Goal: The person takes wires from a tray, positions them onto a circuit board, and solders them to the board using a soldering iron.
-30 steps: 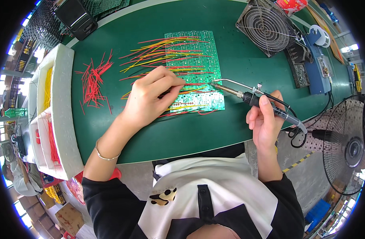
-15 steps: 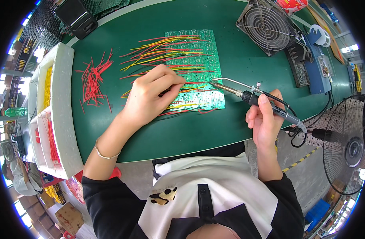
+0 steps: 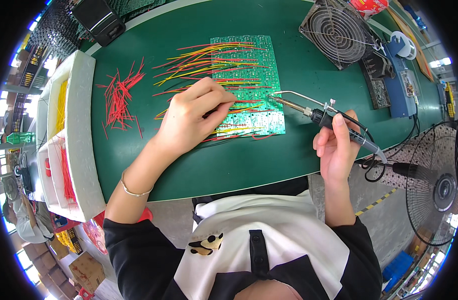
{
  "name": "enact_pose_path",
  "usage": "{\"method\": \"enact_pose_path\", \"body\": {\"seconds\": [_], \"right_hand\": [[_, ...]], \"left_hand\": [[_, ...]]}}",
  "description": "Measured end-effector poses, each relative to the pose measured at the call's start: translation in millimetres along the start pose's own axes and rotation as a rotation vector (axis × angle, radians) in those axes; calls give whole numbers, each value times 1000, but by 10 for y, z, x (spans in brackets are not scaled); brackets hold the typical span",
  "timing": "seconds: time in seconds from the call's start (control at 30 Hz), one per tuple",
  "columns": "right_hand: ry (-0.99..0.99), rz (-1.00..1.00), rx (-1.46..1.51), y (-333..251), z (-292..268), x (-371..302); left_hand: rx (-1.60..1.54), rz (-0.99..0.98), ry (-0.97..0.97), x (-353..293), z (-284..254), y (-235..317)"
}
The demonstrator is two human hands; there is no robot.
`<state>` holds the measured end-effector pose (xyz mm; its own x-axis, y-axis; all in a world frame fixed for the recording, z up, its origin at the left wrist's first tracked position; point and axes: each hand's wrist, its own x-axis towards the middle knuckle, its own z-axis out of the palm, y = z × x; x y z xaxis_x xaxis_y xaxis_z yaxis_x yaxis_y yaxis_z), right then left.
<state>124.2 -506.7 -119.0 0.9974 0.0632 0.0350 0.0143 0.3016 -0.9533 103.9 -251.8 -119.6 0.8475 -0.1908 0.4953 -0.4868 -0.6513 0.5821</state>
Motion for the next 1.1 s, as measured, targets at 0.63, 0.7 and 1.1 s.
{"method": "enact_pose_path", "body": {"seconds": [0.63,0.7,1.1], "right_hand": [[17,-57,-27,28,-14,-7],[64,-88,4,17,-9,8],[279,-295,-144,-121,-292,173]], "left_hand": [[9,19,22,-2,3,-6],[11,8,20,-7,-22,6],[198,389,-44,-72,-72,316]]}}
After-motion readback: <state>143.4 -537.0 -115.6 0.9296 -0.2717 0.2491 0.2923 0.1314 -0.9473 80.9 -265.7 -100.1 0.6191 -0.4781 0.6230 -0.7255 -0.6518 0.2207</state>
